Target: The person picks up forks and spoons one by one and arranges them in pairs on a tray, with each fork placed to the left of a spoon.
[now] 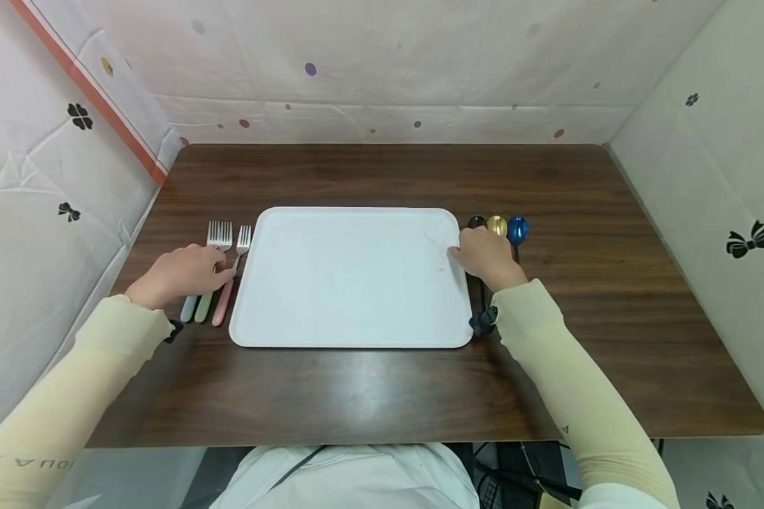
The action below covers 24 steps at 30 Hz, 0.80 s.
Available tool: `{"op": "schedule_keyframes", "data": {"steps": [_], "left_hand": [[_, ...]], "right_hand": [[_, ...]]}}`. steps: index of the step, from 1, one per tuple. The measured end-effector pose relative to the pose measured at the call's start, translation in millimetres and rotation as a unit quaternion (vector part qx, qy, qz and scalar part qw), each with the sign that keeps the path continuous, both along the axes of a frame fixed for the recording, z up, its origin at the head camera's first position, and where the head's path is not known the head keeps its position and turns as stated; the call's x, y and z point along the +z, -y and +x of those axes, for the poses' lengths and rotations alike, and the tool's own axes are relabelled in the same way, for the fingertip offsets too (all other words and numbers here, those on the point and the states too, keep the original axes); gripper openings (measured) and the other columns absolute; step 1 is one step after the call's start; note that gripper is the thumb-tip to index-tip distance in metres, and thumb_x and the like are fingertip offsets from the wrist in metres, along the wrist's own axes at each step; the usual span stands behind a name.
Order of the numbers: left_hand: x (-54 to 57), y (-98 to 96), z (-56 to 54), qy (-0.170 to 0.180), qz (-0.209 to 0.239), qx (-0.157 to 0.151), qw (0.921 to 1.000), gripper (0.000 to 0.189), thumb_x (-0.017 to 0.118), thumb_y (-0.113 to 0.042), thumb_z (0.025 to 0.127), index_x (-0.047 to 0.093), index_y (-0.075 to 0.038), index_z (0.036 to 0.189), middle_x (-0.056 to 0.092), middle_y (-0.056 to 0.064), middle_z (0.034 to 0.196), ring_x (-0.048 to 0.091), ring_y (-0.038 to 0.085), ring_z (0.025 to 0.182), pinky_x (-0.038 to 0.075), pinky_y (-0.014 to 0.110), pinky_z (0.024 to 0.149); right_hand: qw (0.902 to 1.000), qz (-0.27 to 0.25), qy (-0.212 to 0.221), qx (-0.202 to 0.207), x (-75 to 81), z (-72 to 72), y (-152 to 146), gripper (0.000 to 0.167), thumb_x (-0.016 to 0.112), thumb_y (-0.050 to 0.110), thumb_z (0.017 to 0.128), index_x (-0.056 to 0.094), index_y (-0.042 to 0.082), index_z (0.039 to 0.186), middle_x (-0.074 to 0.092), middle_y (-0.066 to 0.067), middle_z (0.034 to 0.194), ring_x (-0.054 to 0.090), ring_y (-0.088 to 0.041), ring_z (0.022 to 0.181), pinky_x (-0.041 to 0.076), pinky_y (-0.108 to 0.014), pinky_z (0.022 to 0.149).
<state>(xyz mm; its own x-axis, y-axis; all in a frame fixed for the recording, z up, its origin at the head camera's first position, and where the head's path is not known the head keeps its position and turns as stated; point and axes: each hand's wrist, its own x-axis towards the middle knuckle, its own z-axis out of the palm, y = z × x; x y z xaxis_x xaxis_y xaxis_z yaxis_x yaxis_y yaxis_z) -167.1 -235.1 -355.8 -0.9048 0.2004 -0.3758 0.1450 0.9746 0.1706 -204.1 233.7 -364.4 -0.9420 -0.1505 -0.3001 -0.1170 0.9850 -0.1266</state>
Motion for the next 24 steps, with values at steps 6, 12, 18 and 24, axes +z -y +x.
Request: {"op": "schedule_keyframes", "data": {"steps": [6,12,18,24], "left_hand": [[-4.6,0.4,-0.8,0.003,-0.006,-0.005,1.0000,0.029,0.050,-0.032,0.094,0.063,-0.007,0.088,0.054,0.008,0.074,0.051,0.022,0.064,0.038,0.035,0.053],[-7.0,-1.4,-0.9,0.001,-0.018,-0.011,0.9998,0.032,0.050,-0.033,0.094,0.064,-0.005,0.096,0.057,0.009,0.079,0.052,0.023,0.068,0.039,0.036,0.055],[-10.4,-2.3,-1.1,0.005,-0.019,-0.012,0.9997,0.030,0.050,-0.033,0.094,0.062,-0.006,0.091,0.055,0.008,0.076,0.052,0.023,0.067,0.038,0.036,0.054],[-13.0,-1.7,-2.7,0.011,-0.019,-0.010,0.9997,0.027,0.049,-0.030,0.093,0.061,-0.007,0.084,0.054,0.007,0.073,0.051,0.022,0.065,0.038,0.036,0.054]], "right_hand": [[0.9999,0.007,0.007,-0.003,-1.3,-1.0,-1,0.035,0.055,0.032,0.097,0.067,-0.001,0.095,0.056,-0.010,0.067,0.053,-0.022,0.062,0.038,-0.031,0.052],[0.9999,0.011,0.010,-0.004,-3.6,-1.6,-2,0.032,0.054,0.029,0.097,0.066,0.000,0.093,0.057,-0.009,0.067,0.054,-0.021,0.061,0.038,-0.031,0.053],[0.9999,0.013,0.009,-0.002,-4.0,-1.6,-2,0.030,0.055,0.028,0.097,0.066,0.000,0.098,0.057,-0.010,0.069,0.054,-0.022,0.063,0.039,-0.032,0.053],[0.9998,0.015,0.010,-0.002,-4.7,-1.8,-1,0.031,0.056,0.027,0.097,0.066,-0.002,0.103,0.058,-0.011,0.070,0.055,-0.023,0.063,0.040,-0.032,0.053]]}}
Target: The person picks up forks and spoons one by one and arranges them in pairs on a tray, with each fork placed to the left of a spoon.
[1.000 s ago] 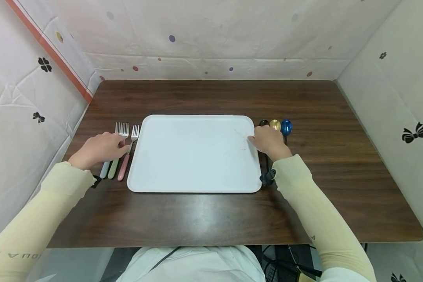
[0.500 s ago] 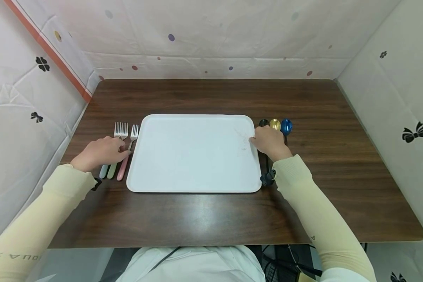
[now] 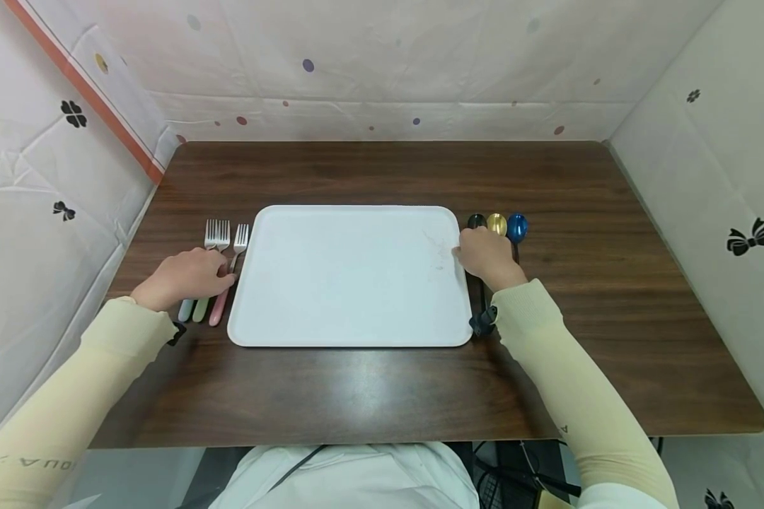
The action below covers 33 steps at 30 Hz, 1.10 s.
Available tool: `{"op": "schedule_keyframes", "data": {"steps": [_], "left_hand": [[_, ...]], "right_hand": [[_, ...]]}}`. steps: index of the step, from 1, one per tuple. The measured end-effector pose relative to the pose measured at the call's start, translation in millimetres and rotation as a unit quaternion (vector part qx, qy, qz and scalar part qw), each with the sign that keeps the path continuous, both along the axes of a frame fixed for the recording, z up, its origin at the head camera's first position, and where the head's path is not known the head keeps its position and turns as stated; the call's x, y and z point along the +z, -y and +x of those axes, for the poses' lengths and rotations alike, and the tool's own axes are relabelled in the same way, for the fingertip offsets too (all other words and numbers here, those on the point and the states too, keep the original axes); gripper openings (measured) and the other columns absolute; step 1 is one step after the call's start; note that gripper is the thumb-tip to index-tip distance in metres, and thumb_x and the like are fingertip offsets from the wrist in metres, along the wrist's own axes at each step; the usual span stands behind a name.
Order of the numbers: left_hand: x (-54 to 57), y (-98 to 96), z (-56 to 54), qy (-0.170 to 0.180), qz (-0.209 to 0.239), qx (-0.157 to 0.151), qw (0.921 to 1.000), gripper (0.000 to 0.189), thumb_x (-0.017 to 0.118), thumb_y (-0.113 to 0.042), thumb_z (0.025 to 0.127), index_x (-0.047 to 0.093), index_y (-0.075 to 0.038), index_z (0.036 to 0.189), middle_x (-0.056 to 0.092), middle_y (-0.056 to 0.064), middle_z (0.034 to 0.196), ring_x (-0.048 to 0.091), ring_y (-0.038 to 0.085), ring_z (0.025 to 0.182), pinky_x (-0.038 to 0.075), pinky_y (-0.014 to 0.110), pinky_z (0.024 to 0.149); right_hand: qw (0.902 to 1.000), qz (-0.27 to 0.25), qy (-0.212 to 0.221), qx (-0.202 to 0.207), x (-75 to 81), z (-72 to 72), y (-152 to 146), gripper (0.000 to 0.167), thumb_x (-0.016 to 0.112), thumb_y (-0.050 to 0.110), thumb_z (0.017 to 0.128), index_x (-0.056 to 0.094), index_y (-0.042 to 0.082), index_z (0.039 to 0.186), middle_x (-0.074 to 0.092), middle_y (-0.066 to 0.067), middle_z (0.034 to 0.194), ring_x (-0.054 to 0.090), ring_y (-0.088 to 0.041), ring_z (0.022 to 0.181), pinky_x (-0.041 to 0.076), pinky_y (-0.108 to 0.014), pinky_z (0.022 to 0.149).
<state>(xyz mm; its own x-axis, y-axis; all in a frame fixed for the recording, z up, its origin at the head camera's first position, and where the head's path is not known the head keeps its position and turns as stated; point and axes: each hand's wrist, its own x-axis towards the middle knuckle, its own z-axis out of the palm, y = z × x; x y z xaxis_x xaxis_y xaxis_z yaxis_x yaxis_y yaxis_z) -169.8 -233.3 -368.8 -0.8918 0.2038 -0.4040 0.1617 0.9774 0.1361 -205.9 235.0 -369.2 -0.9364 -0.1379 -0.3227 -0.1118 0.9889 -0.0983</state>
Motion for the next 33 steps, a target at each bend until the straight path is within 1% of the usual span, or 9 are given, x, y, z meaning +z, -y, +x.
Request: {"op": "schedule_keyframes", "data": {"steps": [6,7,11,13,15,20,24,28,33], "left_hand": [[0.9,-0.1,-2.1,0.008,-0.013,-0.009,0.9998,0.026,0.049,-0.027,0.089,0.063,-0.008,0.079,0.060,0.007,0.076,0.055,0.023,0.068,0.042,0.040,0.058],[2.0,-0.3,-2.0,0.015,-0.012,-0.009,0.9998,0.027,0.048,-0.027,0.089,0.063,-0.008,0.077,0.061,0.007,0.076,0.056,0.023,0.068,0.043,0.041,0.059],[7.3,-1.5,-1.9,0.021,-0.005,-0.004,0.9998,0.027,0.047,-0.027,0.089,0.063,-0.008,0.077,0.061,0.006,0.074,0.057,0.022,0.068,0.043,0.041,0.060],[9.5,-2.9,-1.5,0.024,-0.003,-0.002,0.9997,0.027,0.047,-0.027,0.090,0.063,-0.009,0.078,0.062,0.006,0.077,0.058,0.022,0.071,0.044,0.041,0.061],[10.2,-4.4,-1.4,0.019,-0.003,-0.001,0.9998,0.027,0.047,-0.028,0.090,0.062,-0.009,0.079,0.060,0.007,0.078,0.057,0.022,0.071,0.043,0.040,0.061],[10.3,-10.4,-0.7,0.007,0.005,-0.006,0.9999,0.031,0.046,-0.031,0.092,0.062,-0.011,0.074,0.058,0.007,0.072,0.053,0.022,0.064,0.039,0.036,0.054],[11.7,-16.5,-1.8,-0.004,0.002,-0.017,0.9998,0.033,0.045,-0.032,0.093,0.060,-0.012,0.072,0.055,0.006,0.070,0.052,0.021,0.064,0.038,0.035,0.054],[11.7,-22.2,-3.4,-0.015,-0.004,-0.027,0.9995,0.031,0.045,-0.030,0.091,0.057,-0.011,0.070,0.051,0.006,0.067,0.049,0.020,0.062,0.036,0.034,0.054],[9.6,-28.8,-4.1,-0.022,-0.012,-0.036,0.9990,0.031,0.046,-0.030,0.090,0.055,-0.011,0.067,0.049,0.005,0.065,0.047,0.020,0.060,0.035,0.034,0.053]], "right_hand": [[1.0000,-0.005,0.001,-0.001,-0.9,0.4,-1,0.031,0.055,0.026,0.097,0.065,-0.002,0.105,0.058,-0.011,0.072,0.055,-0.023,0.065,0.040,-0.032,0.055],[1.0000,-0.006,0.001,-0.001,-1.3,0.3,-2,0.031,0.055,0.026,0.097,0.065,-0.002,0.106,0.058,-0.011,0.072,0.055,-0.023,0.065,0.040,-0.032,0.055],[1.0000,-0.008,0.001,-0.001,-2.4,0.2,-3,0.032,0.055,0.026,0.097,0.065,-0.002,0.107,0.058,-0.011,0.072,0.055,-0.023,0.065,0.040,-0.032,0.055],[1.0000,-0.007,0.001,-0.003,-2.9,0.2,-3,0.032,0.055,0.026,0.097,0.065,-0.002,0.107,0.058,-0.011,0.072,0.055,-0.023,0.064,0.040,-0.032,0.054],[1.0000,-0.003,0.001,-0.003,-3.4,0.0,-4,0.031,0.054,0.026,0.098,0.065,-0.002,0.106,0.057,-0.011,0.071,0.055,-0.023,0.064,0.040,-0.032,0.054],[1.0000,0.006,-0.003,-0.004,-4.5,-0.5,-3,0.030,0.054,0.025,0.098,0.065,-0.002,0.102,0.057,-0.011,0.072,0.055,-0.024,0.065,0.040,-0.033,0.054],[0.9999,0.009,-0.004,-0.005,-4.4,-0.3,-3,0.030,0.054,0.025,0.098,0.065,-0.002,0.101,0.057,-0.011,0.072,0.056,-0.025,0.065,0.041,-0.034,0.054],[0.9999,0.011,-0.006,-0.006,-4.0,-0.5,-2,0.030,0.053,0.026,0.098,0.065,-0.002,0.100,0.057,-0.012,0.072,0.056,-0.026,0.066,0.042,-0.035,0.055],[0.9999,0.009,-0.008,-0.005,-3.7,-0.7,-1,0.030,0.053,0.026,0.098,0.066,-0.002,0.099,0.059,-0.012,0.073,0.057,-0.027,0.068,0.043,-0.035,0.056]]}}
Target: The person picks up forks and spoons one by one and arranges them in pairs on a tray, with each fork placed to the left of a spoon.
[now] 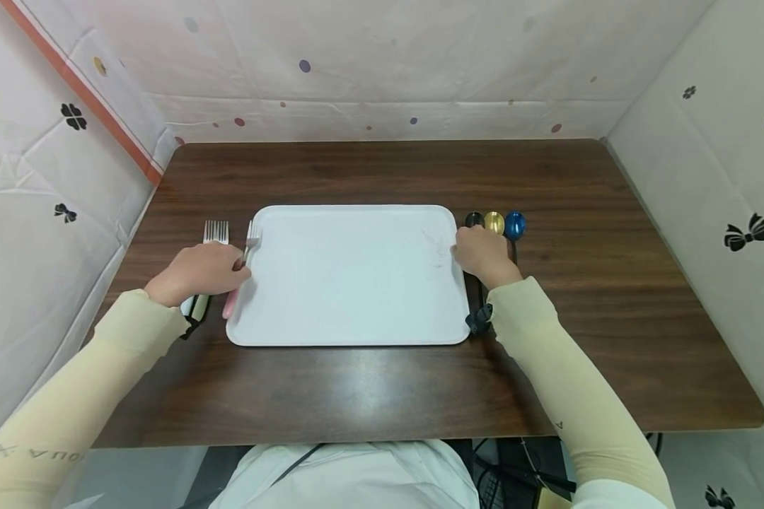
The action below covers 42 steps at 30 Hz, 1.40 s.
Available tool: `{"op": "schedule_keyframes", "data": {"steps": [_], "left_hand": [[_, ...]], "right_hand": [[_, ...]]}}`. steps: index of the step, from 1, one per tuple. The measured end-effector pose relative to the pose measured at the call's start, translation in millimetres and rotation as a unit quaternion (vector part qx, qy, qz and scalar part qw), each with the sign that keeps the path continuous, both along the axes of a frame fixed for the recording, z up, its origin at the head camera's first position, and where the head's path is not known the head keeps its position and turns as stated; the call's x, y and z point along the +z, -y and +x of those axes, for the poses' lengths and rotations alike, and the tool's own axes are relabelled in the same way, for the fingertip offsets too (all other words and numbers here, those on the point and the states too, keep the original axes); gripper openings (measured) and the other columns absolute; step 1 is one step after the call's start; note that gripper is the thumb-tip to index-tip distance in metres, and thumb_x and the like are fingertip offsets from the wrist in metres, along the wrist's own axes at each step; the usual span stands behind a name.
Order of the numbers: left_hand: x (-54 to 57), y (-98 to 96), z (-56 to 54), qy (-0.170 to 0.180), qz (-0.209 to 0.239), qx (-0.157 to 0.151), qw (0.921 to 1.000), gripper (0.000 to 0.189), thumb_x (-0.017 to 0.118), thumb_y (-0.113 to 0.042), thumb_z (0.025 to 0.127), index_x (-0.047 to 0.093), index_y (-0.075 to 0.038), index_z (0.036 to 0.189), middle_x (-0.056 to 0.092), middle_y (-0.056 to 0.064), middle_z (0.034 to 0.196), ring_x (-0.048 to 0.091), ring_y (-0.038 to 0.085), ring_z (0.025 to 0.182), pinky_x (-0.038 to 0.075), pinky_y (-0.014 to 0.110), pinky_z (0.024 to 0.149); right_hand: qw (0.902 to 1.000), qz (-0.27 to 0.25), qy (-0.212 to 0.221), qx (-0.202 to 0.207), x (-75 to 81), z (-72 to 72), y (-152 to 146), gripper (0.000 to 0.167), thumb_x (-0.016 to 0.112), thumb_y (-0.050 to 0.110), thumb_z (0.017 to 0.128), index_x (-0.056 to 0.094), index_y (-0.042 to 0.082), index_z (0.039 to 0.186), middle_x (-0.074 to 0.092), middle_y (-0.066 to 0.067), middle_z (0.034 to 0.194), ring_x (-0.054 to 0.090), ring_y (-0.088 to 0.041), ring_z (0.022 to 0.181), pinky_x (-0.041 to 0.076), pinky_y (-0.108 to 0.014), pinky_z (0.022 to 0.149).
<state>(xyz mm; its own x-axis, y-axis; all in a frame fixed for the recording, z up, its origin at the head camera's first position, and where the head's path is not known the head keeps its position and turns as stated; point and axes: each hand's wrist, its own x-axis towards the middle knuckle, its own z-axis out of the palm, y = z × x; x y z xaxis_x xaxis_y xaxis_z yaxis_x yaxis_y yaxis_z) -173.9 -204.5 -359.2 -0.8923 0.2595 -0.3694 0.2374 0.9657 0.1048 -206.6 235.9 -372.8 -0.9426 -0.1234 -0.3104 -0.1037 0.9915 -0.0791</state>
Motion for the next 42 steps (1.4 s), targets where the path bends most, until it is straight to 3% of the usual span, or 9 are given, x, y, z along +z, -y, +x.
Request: {"op": "schedule_keyframes", "data": {"steps": [7,20,28,42], "left_hand": [[-3.2,-8.6,-1.6,-0.010,0.003,-0.020,0.9997,0.032,0.048,-0.029,0.090,0.055,-0.012,0.064,0.051,0.005,0.061,0.048,0.019,0.058,0.035,0.033,0.051],[-5.9,-18.3,-1.0,0.003,0.011,-0.007,0.9999,0.026,0.050,-0.028,0.090,0.058,-0.009,0.074,0.051,0.006,0.063,0.048,0.020,0.058,0.034,0.033,0.051],[-6.7,-22.1,-0.3,-0.005,-0.006,-0.008,0.9999,0.028,0.048,-0.027,0.088,0.059,-0.011,0.068,0.053,0.006,0.062,0.051,0.021,0.058,0.036,0.034,0.051],[-10.0,-23.2,2.1,0.002,0.000,0.003,1.0000,0.025,0.050,-0.028,0.090,0.062,-0.008,0.079,0.053,0.007,0.063,0.050,0.020,0.057,0.035,0.034,0.050]], "right_hand": [[1.0000,-0.001,-0.002,0.002,0.5,0.8,1,0.032,0.051,0.026,0.098,0.066,-0.002,0.097,0.058,-0.013,0.071,0.057,-0.026,0.065,0.043,-0.034,0.054],[1.0000,0.003,-0.005,0.002,0.4,1.6,1,0.032,0.052,0.025,0.098,0.066,-0.004,0.097,0.059,-0.014,0.071,0.057,-0.027,0.065,0.044,-0.033,0.054],[1.0000,0.001,-0.007,0.003,-0.7,1.7,0,0.032,0.053,0.026,0.098,0.066,-0.003,0.098,0.059,-0.013,0.071,0.057,-0.026,0.065,0.046,-0.034,0.055],[0.9999,-0.007,0.005,-0.011,2.2,2.3,3,0.032,0.049,0.025,0.099,0.066,-0.001,0.093,0.056,-0.011,0.069,0.055,-0.026,0.064,0.040,-0.035,0.055]]}}
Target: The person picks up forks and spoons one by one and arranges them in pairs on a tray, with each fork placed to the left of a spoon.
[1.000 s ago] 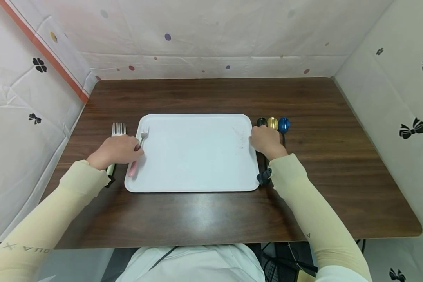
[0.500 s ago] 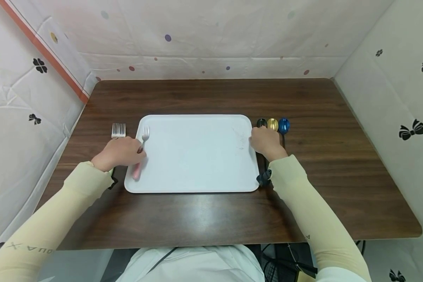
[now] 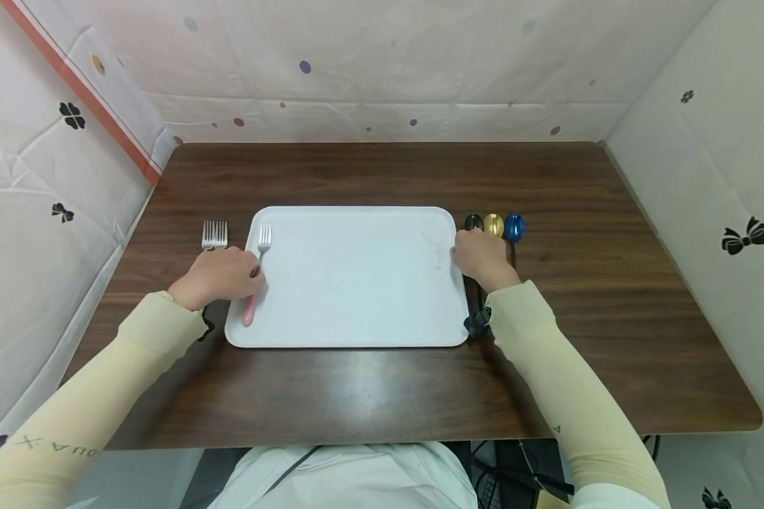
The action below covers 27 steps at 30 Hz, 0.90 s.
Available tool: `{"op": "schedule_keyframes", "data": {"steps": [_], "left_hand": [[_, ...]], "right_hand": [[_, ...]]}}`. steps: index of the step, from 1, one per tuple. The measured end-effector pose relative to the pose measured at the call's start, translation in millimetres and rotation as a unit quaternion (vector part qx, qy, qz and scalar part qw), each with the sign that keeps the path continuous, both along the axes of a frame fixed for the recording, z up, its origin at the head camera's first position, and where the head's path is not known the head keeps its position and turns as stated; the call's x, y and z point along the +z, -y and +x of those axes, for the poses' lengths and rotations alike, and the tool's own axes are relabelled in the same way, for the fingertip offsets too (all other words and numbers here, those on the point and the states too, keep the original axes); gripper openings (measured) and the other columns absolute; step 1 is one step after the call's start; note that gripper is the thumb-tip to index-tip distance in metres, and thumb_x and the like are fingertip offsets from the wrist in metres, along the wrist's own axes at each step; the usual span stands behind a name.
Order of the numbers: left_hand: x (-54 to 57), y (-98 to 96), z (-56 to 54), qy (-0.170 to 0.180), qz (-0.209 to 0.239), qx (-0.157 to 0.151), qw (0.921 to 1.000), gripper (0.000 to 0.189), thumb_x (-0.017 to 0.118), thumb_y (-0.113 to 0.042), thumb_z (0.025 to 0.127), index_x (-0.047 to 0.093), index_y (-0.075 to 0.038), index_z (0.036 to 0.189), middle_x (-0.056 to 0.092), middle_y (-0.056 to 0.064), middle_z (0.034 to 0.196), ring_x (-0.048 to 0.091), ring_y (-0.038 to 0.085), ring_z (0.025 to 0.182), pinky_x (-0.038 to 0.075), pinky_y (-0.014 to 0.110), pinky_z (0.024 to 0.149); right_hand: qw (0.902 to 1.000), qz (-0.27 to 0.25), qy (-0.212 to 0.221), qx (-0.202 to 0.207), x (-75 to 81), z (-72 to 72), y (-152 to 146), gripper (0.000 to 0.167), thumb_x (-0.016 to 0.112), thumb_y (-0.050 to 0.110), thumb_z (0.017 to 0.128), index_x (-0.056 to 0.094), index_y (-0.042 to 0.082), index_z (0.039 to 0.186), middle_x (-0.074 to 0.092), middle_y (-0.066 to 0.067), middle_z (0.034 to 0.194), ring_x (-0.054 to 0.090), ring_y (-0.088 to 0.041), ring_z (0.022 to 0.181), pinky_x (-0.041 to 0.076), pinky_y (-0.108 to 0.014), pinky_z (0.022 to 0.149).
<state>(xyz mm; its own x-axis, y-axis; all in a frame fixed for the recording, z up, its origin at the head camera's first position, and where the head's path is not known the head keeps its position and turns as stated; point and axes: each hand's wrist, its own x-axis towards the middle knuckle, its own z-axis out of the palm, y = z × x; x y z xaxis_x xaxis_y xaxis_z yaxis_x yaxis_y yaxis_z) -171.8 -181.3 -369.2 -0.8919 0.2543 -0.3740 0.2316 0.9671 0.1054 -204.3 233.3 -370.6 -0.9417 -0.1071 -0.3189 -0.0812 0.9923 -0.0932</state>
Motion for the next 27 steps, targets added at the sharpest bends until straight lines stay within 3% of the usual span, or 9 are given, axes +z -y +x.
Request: {"op": "schedule_keyframes", "data": {"steps": [7,15,27], "left_hand": [[4.6,4.2,1.0,-0.012,0.009,-0.003,0.9999,0.035,0.046,-0.034,0.095,0.058,-0.009,0.073,0.049,0.006,0.061,0.047,0.020,0.055,0.035,0.032,0.049],[11.3,15.6,-2.0,-0.043,0.008,0.021,0.9988,0.038,0.042,-0.033,0.096,0.056,-0.008,0.071,0.048,0.007,0.062,0.047,0.022,0.059,0.035,0.035,0.052],[3.3,21.5,-7.3,-0.021,0.010,0.027,0.9994,0.036,0.042,-0.032,0.096,0.060,-0.006,0.078,0.050,0.007,0.065,0.049,0.022,0.061,0.036,0.034,0.053]], "right_hand": [[1.0000,-0.002,0.003,0.000,-1.0,1.5,1,0.032,0.050,0.025,0.099,0.066,-0.002,0.098,0.056,-0.012,0.071,0.055,-0.026,0.066,0.041,-0.034,0.056],[1.0000,-0.001,0.000,0.003,-1.5,0.2,0,0.032,0.049,0.025,0.099,0.066,-0.002,0.095,0.055,-0.012,0.070,0.055,-0.026,0.066,0.040,-0.034,0.055],[1.0000,-0.003,0.003,0.005,-0.6,-0.8,-1,0.031,0.049,0.025,0.099,0.066,-0.002,0.098,0.054,-0.011,0.069,0.055,-0.026,0.066,0.040,-0.034,0.056]]}}
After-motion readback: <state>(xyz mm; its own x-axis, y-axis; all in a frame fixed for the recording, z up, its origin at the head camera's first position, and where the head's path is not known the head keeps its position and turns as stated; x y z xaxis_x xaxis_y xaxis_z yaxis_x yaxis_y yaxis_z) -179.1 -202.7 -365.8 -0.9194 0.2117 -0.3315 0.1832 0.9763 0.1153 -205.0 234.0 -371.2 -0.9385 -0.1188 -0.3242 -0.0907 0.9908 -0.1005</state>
